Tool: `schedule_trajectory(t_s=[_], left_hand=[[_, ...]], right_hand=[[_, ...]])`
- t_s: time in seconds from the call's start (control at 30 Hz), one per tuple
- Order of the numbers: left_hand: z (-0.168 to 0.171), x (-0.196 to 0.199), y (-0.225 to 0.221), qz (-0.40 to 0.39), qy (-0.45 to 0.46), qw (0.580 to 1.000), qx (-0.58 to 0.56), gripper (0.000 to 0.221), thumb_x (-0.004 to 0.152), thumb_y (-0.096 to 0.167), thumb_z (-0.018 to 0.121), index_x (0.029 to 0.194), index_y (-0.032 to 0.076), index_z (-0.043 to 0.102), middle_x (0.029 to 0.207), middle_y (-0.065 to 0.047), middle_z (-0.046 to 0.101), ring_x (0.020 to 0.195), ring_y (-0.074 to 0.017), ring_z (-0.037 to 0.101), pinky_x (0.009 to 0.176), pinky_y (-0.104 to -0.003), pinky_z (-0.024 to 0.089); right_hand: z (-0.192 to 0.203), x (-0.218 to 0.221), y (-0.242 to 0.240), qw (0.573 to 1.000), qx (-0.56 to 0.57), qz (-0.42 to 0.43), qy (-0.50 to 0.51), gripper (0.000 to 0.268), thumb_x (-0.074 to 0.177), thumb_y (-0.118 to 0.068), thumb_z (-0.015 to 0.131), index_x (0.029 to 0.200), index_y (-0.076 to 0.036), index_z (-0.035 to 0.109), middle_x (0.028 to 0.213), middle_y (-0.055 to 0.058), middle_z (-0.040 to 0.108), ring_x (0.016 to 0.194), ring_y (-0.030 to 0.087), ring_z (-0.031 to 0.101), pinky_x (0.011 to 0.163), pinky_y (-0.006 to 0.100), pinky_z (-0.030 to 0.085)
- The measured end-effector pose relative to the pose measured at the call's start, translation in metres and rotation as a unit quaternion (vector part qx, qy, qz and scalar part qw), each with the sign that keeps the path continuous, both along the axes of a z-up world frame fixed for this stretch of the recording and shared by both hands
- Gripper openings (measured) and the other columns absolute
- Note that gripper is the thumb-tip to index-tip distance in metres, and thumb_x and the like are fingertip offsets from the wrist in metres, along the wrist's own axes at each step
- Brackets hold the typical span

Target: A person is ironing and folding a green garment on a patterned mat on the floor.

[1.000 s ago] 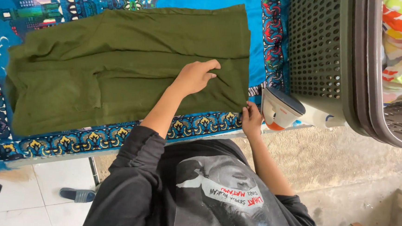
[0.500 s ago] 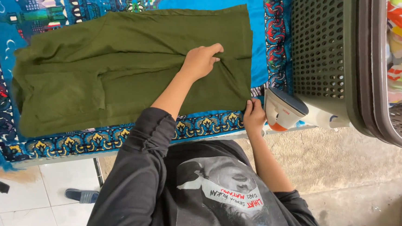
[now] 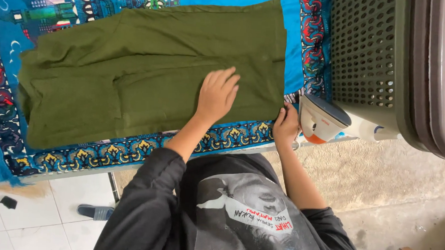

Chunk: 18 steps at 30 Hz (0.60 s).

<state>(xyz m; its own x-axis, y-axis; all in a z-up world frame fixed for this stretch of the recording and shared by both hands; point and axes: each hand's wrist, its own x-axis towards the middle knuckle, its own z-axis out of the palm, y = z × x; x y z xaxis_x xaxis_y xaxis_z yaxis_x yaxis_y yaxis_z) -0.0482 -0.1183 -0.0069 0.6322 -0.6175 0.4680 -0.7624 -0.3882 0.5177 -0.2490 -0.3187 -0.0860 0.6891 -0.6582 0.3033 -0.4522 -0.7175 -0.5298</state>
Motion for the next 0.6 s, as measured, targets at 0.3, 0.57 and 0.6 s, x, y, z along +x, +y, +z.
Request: schedule_trajectory(t_s=[0.3, 0.57, 0.6], left_hand=[[-0.016, -0.102, 0.157, 0.109, -0.024, 0.988, 0.104, 0.039, 0.104, 0.024, 0.055, 0.143, 0.019, 0.062, 0.158, -0.014, 0.048, 0.144, -0.0313, 0.046, 0.121, -0.05, 0.027], [-0.043, -0.097, 0.198, 0.17, 0.018, 0.971, 0.166, 0.053, 0.104, 0.038, 0.052, 0.155, 0.023, 0.051, 0.163, -0.013, 0.041, 0.15, -0.0288, 0.037, 0.126, -0.05, 0.016], [-0.046, -0.091, 0.207, 0.195, 0.019, 0.965, 0.176, 0.053, 0.104, 0.037, 0.053, 0.154, 0.022, 0.052, 0.161, -0.015, 0.044, 0.149, -0.0299, 0.04, 0.125, -0.05, 0.018]], right_hand=[[0.021, 0.004, 0.038, 0.983, -0.165, -0.019, 0.073, 0.045, 0.1, -0.032, 0.058, 0.141, -0.013, 0.058, 0.113, 0.008, 0.053, 0.059, 0.027, 0.067, 0.049, 0.039, 0.056], [0.054, 0.035, 0.071, 0.928, -0.166, 0.303, 0.143, 0.055, 0.101, -0.046, 0.053, 0.152, -0.024, 0.058, 0.162, 0.017, 0.043, 0.152, 0.044, 0.029, 0.118, 0.065, 0.013], [0.057, 0.037, 0.064, 0.926, -0.121, 0.295, 0.202, 0.056, 0.102, -0.044, 0.053, 0.155, -0.023, 0.055, 0.167, 0.02, 0.037, 0.154, 0.048, 0.021, 0.117, 0.071, 0.007]])
